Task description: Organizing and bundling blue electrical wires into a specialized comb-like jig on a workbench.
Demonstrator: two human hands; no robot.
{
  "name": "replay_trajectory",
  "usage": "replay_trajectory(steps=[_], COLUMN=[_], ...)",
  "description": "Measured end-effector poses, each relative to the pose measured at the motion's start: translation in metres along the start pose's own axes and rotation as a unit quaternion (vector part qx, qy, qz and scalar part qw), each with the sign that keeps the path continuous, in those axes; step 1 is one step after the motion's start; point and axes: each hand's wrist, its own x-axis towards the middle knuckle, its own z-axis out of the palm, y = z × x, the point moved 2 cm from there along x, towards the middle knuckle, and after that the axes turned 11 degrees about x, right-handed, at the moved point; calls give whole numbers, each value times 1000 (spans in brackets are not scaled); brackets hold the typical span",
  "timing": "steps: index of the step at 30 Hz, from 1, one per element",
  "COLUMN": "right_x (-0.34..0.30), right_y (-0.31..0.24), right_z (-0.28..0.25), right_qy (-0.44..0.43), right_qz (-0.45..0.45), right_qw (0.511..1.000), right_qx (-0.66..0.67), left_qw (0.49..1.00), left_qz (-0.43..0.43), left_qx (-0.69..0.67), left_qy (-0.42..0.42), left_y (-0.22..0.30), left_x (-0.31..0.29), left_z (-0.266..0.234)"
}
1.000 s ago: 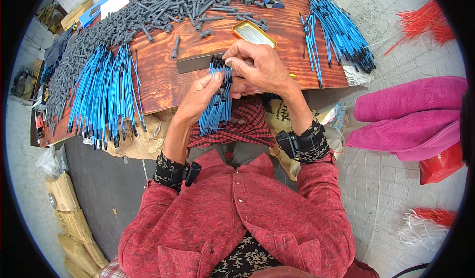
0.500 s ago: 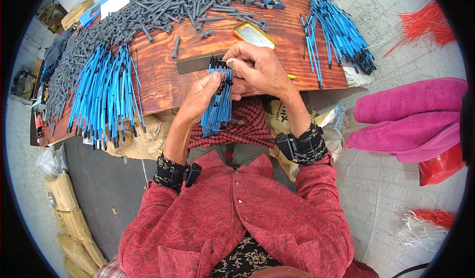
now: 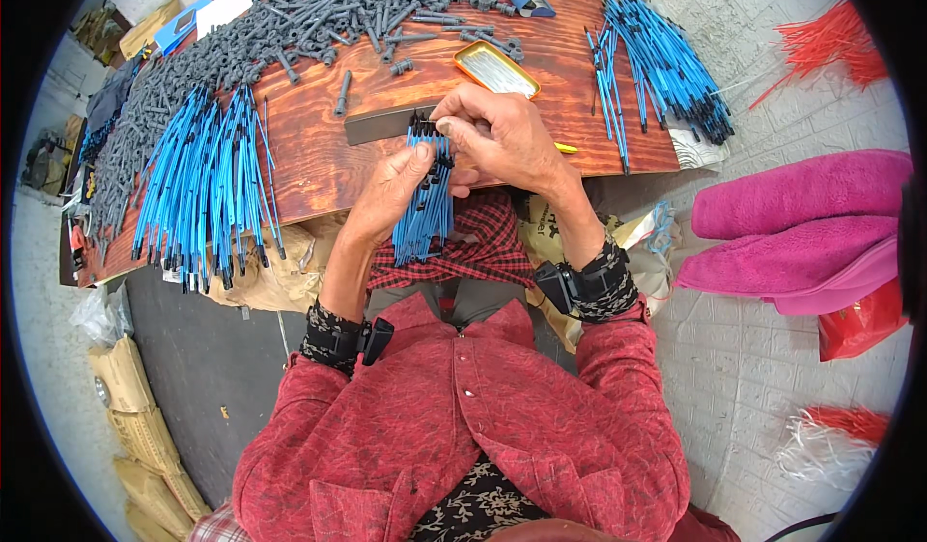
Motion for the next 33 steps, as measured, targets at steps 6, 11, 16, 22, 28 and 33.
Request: replay_trajectory(steps=[6, 11, 16, 22, 28, 33], right_x=[0, 2, 0, 1, 1, 4], right_y=[-2, -4, -7, -7, -8, -12], right_z=[0, 0, 3, 4, 8, 15], right_qy=[18, 13, 13, 19, 22, 37], right_qz=[-45, -64, -31, -79, -76, -76], right_qw=[997, 995, 996, 992, 995, 995], right_qx=[-64, -81, -82, -92, -58, -48], left_qw=[1000, 1000, 999, 999, 1000, 1000], left_qz=[2, -13, -16, -7, 1, -9], left_qx=[18, -14, 37, 32, 8, -9], left_qy=[-10, -24, -8, -3, -18, -23], left_y=[6, 4, 7, 4, 1, -4], left_x=[-1, -2, -2, -4, -3, -2], left_z=[0, -2, -1, -1, -5, -8])
